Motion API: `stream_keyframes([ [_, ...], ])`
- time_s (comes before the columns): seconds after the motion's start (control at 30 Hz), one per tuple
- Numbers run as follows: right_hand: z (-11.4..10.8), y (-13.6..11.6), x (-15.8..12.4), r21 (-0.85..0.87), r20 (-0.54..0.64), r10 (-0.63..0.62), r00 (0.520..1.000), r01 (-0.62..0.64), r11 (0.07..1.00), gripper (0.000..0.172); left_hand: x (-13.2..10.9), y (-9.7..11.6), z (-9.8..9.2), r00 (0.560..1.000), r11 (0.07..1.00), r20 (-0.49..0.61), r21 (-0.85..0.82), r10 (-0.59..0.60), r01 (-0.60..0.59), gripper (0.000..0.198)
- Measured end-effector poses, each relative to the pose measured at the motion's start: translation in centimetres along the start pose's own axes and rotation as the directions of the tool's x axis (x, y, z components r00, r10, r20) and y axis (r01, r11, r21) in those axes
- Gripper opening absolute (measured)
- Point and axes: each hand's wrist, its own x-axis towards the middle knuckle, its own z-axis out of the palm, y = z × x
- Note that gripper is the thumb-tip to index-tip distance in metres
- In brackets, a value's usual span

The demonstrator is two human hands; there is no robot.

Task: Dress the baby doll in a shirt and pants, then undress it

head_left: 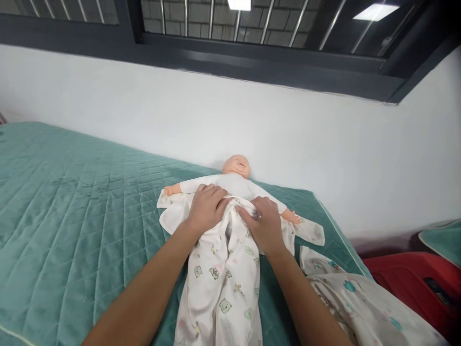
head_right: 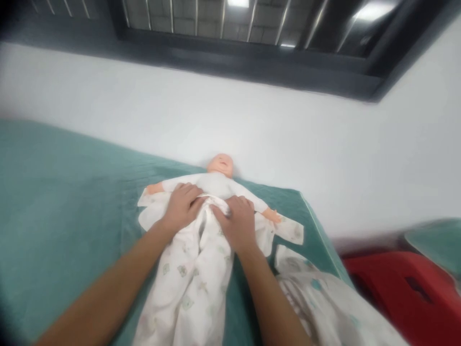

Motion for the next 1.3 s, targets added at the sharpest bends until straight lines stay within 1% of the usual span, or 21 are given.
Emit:
stream_keyframes([
  [0.13,-0.2,0.6,-0.3,-0.033,0.030,0.034,0.999,-0.033,0.999,0.044,-1.1,-0.5,-0.4,0.997,0.997,0.017,0.018,-0.073,0.072,0.035],
  [0.3,-0.1,1.3,-0.8,-0.130,0.044,0.025,0.999,-0.019,0.991,0.052,-3.8,-1.3,-1.3,0.979,0.979,0.033,0.047,-0.199,0.198,0.040],
  [0.47,-0.4,2.3,-2.0,-0.232,0.053,0.009,0.999,0.003,0.973,0.054,-6.3,-1.0,-3.1,0.944,0.951,0.120,0.074,-0.307,0.300,0.040],
  [0.57,-1.0,2.6,-3.3,-0.259,0.094,0.022,0.995,0.003,0.966,0.055,-7.4,-0.5,-4.1,0.925,0.939,0.160,0.051,-0.344,0.340,0.039],
  [0.63,-1.4,2.3,-4.4,-0.254,0.130,0.049,0.990,-0.015,0.967,0.056,-8.0,-0.3,-4.5,0.910,0.929,0.196,0.009,-0.365,0.370,0.037],
  [0.77,-2.3,0.6,-6.6,-0.155,0.166,0.134,0.977,-0.108,0.982,0.055,-9.1,0.0,-5.2,0.876,0.889,0.273,-0.120,-0.398,0.441,0.025],
  [0.8,-2.5,0.2,-7.2,-0.116,0.172,0.150,0.974,-0.131,0.985,0.054,-9.3,0.0,-5.3,0.874,0.881,0.292,-0.161,-0.388,0.445,0.025],
  [0.87,-2.9,-0.6,-8.2,-0.040,0.194,0.173,0.966,-0.168,0.985,0.053,-9.7,0.2,-5.6,0.879,0.866,0.335,-0.254,-0.339,0.431,0.030],
  [0.93,-3.3,-1.0,-8.9,0.038,0.225,0.196,0.954,-0.210,0.977,0.050,-9.9,0.3,-5.8,0.883,0.841,0.371,-0.343,-0.287,0.418,0.035],
  [0.97,-3.4,-1.1,-9.2,0.082,0.242,0.208,0.948,-0.234,0.969,0.048,-9.8,0.3,-5.8,0.883,0.826,0.379,-0.375,-0.278,0.421,0.034],
  [1.07,-3.9,-1.3,-9.6,0.253,0.314,0.230,0.921,-0.315,0.915,0.031,-9.2,0.5,-5.7,0.874,0.788,0.382,-0.417,-0.301,0.453,0.026],
  [1.1,-4.0,-1.3,-9.5,0.312,0.348,0.228,0.909,-0.342,0.887,0.030,-8.9,0.5,-5.6,0.871,0.781,0.378,-0.418,-0.314,0.463,0.024],
  [1.17,-4.1,-1.3,-9.1,0.394,0.409,0.229,0.883,-0.397,0.829,0.044,-8.0,0.6,-5.4,0.870,0.781,0.368,-0.412,-0.329,0.470,0.019],
  [1.2,-4.0,-1.3,-8.8,0.405,0.424,0.245,0.872,-0.425,0.810,0.050,-7.5,0.6,-5.2,0.874,0.787,0.358,-0.406,-0.330,0.464,0.018],
  [1.23,-3.9,-1.3,-8.4,0.395,0.421,0.276,0.864,-0.449,0.801,0.051,-7.0,0.5,-5.0,0.879,0.797,0.344,-0.398,-0.328,0.454,0.016],
  [1.3,-3.5,-1.2,-7.5,0.321,0.374,0.354,0.857,-0.478,0.817,0.044,-5.9,0.3,-4.3,0.891,0.821,0.313,-0.371,-0.329,0.433,0.014],
])
